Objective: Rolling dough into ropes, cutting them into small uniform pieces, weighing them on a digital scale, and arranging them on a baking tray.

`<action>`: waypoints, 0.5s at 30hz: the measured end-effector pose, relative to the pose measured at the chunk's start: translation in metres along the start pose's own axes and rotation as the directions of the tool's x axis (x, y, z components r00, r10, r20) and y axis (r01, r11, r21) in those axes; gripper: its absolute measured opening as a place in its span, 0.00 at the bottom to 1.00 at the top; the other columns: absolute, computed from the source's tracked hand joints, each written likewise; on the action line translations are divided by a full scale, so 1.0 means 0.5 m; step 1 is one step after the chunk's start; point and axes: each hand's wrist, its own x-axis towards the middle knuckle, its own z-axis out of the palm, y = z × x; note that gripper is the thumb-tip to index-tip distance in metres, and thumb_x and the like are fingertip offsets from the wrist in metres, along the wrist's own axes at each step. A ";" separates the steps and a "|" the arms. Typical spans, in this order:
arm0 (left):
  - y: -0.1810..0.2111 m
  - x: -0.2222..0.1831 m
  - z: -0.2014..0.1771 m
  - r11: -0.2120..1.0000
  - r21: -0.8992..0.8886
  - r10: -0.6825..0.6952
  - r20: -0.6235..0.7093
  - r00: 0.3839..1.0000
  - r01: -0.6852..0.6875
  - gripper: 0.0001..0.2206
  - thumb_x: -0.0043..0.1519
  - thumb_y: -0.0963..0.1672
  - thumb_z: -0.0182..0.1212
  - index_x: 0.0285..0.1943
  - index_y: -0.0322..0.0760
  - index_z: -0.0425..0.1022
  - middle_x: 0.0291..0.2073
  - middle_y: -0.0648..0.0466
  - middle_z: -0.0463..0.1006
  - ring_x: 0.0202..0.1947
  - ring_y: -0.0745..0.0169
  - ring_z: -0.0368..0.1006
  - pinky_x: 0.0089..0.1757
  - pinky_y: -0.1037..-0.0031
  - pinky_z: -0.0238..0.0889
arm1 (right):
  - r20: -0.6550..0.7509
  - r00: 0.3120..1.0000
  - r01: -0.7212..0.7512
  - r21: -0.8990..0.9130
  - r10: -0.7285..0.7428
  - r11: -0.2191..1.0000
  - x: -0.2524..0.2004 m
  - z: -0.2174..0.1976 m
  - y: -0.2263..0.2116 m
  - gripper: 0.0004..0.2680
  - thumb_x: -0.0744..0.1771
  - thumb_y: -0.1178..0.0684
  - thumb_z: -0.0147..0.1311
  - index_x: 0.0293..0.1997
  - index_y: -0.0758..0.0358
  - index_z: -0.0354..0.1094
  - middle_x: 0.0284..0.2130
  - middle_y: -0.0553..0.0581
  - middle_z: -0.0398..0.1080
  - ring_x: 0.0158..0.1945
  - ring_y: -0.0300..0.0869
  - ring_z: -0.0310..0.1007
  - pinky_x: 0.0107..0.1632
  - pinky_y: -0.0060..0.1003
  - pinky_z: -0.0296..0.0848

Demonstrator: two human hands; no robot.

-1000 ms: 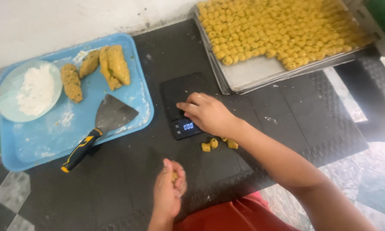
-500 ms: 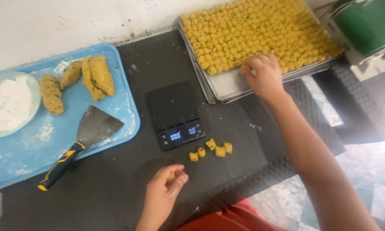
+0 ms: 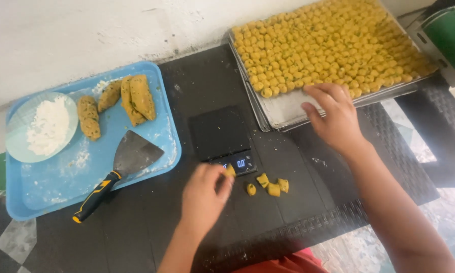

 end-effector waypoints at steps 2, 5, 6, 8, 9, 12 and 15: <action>-0.013 0.041 0.000 0.997 0.010 0.083 -0.194 0.977 -0.082 0.10 0.65 0.48 0.64 0.51 0.44 0.80 0.41 0.52 0.78 0.36 0.54 0.78 0.35 0.67 0.73 | -0.025 1.000 -0.008 0.037 0.009 0.999 -0.001 0.006 -0.023 0.12 0.71 0.53 0.64 0.62 0.59 0.76 0.52 0.61 0.73 0.53 0.57 0.73 0.55 0.51 0.74; -0.044 0.091 0.006 0.978 0.103 0.204 -0.365 0.908 -0.179 0.13 0.65 0.45 0.63 0.57 0.39 0.79 0.42 0.45 0.78 0.40 0.43 0.81 0.37 0.63 0.76 | -0.039 0.999 0.001 0.111 0.003 0.994 0.007 0.014 -0.062 0.12 0.69 0.51 0.66 0.59 0.54 0.79 0.51 0.56 0.75 0.53 0.54 0.77 0.57 0.48 0.75; -0.057 0.106 0.008 0.966 0.168 0.243 -0.344 0.907 -0.195 0.16 0.65 0.42 0.60 0.62 0.34 0.77 0.44 0.40 0.77 0.41 0.39 0.80 0.39 0.58 0.76 | -0.024 1.000 0.012 0.145 -0.008 0.989 0.013 0.017 -0.075 0.12 0.68 0.51 0.66 0.58 0.54 0.79 0.51 0.55 0.75 0.53 0.53 0.77 0.56 0.48 0.75; -0.052 0.083 -0.017 0.987 0.070 0.161 -0.332 0.929 -0.146 0.17 0.65 0.40 0.58 0.64 0.32 0.76 0.46 0.38 0.77 0.44 0.37 0.80 0.41 0.58 0.77 | -0.013 1.000 0.009 0.166 -0.007 0.986 0.010 0.016 -0.082 0.11 0.68 0.53 0.66 0.58 0.55 0.79 0.51 0.55 0.76 0.53 0.53 0.78 0.56 0.48 0.75; -0.050 0.073 -0.028 0.995 -0.030 0.085 -0.310 0.947 -0.099 0.18 0.66 0.39 0.56 0.66 0.30 0.75 0.49 0.36 0.77 0.47 0.35 0.80 0.44 0.58 0.77 | -0.002 1.000 0.002 0.181 -0.001 0.983 0.008 0.017 -0.085 0.11 0.68 0.54 0.66 0.57 0.55 0.79 0.51 0.55 0.76 0.52 0.53 0.78 0.56 0.47 0.75; -0.092 0.014 -0.033 0.953 -0.292 -0.020 -0.327 0.945 -0.081 0.15 0.66 0.37 0.56 0.62 0.29 0.76 0.50 0.36 0.75 0.46 0.33 0.81 0.46 0.56 0.77 | 0.035 0.999 -0.021 0.217 0.014 0.976 0.002 0.009 -0.095 0.09 0.69 0.57 0.63 0.56 0.58 0.79 0.48 0.57 0.76 0.49 0.54 0.80 0.54 0.49 0.76; -0.106 -0.042 -0.015 0.891 -0.453 -0.122 -0.280 0.952 -0.019 0.14 0.67 0.37 0.52 0.59 0.31 0.77 0.49 0.41 0.74 0.47 0.42 0.84 0.47 0.59 0.79 | 0.073 0.997 -0.005 0.291 -0.017 0.957 0.018 0.022 -0.124 0.08 0.70 0.59 0.62 0.54 0.62 0.79 0.45 0.59 0.77 0.47 0.57 0.80 0.51 0.50 0.77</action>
